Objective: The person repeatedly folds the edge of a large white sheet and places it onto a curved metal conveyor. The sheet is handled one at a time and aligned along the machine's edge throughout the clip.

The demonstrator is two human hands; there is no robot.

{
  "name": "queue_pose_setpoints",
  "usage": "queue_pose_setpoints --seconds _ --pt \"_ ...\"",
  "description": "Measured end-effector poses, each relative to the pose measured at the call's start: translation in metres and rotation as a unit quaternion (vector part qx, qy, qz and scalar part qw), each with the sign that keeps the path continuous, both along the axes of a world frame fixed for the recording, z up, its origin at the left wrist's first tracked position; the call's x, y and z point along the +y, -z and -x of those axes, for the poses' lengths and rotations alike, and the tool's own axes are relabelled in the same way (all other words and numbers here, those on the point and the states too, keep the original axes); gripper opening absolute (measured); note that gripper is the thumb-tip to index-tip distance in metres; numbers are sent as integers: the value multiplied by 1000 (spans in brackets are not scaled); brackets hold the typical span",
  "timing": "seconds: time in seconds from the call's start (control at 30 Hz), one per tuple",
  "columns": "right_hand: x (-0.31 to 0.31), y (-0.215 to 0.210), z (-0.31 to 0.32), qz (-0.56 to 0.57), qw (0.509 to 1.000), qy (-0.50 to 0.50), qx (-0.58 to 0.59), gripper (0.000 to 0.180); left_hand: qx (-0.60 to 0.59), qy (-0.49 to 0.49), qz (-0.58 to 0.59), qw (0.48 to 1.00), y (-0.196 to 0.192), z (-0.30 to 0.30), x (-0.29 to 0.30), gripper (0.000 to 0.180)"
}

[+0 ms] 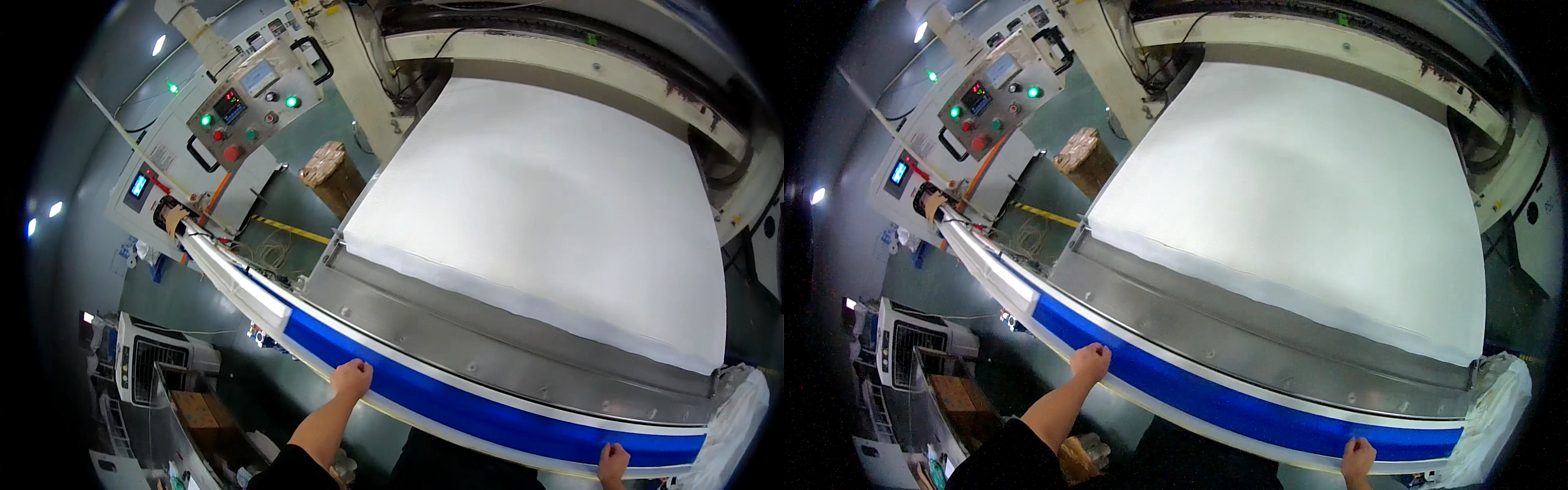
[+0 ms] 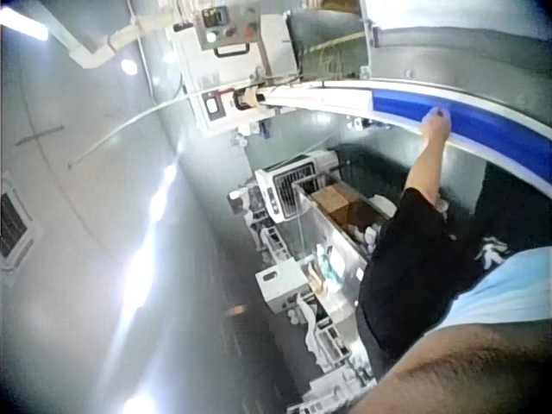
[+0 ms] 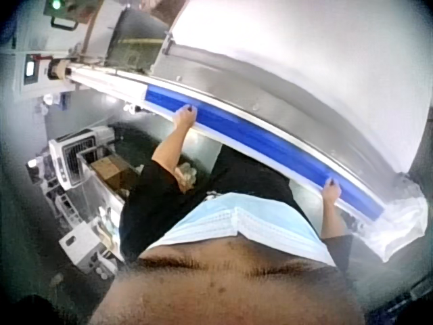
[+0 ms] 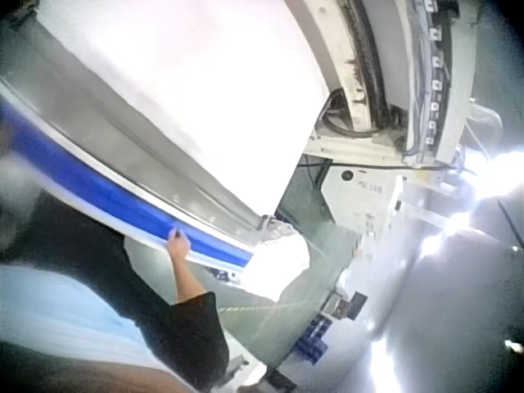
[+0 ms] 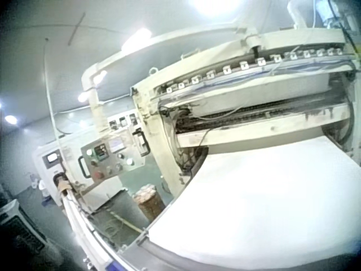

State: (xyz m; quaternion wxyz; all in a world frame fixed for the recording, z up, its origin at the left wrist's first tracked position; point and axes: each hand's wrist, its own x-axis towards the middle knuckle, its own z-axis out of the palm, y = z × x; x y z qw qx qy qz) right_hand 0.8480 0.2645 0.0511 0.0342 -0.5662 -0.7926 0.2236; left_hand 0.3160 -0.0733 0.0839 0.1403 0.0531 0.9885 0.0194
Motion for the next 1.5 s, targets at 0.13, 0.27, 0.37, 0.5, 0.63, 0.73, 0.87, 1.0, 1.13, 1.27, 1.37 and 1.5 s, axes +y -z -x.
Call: queue_pose_setpoints --seconds 0.13,0.27,0.37,0.5,0.63,0.73,0.87,1.0,1.13,1.27,1.37,1.5 --pt "-1 -2 3 8 1000 21 17 30 2 2 2 1000 2 1 -2 28" --pt "0 -1 3 9 1000 18 -1 30 11 8 4 1000 4 1 -3 28" --pt "0 -1 3 -3 1000 10 -3 30 7 4 4 1000 4 1 -3 28" --pt "-1 -2 4 -2 1000 19 16 30 10 1 -1 1000 4 2 -3 29" --pt "-2 -5 5 15 999 29 8 29 9 8 0 1000 4 2 -3 28" --pt "-2 -7 6 12 999 28 14 28 6 5 1 1000 3 2 -3 28" --pt "-2 -7 7 6 1000 20 -6 28 9 7 1 1000 1 1 -3 28" --pt "-2 -8 6 -1 1000 10 -8 27 15 15 -2 1000 2 1 -3 27" --pt "-2 -8 6 11 1000 18 -10 27 23 11 -5 1000 4 1 -4 27" --pt "-2 -6 6 -4 1000 16 -13 27 27 14 -8 999 7 1 -5 27" --pt "-3 -5 7 -7 1000 18 -14 27 31 18 -8 999 9 2 -6 26" --pt "-3 -7 7 -5 1000 22 -16 27 27 20 7 999 10 3 -7 27"
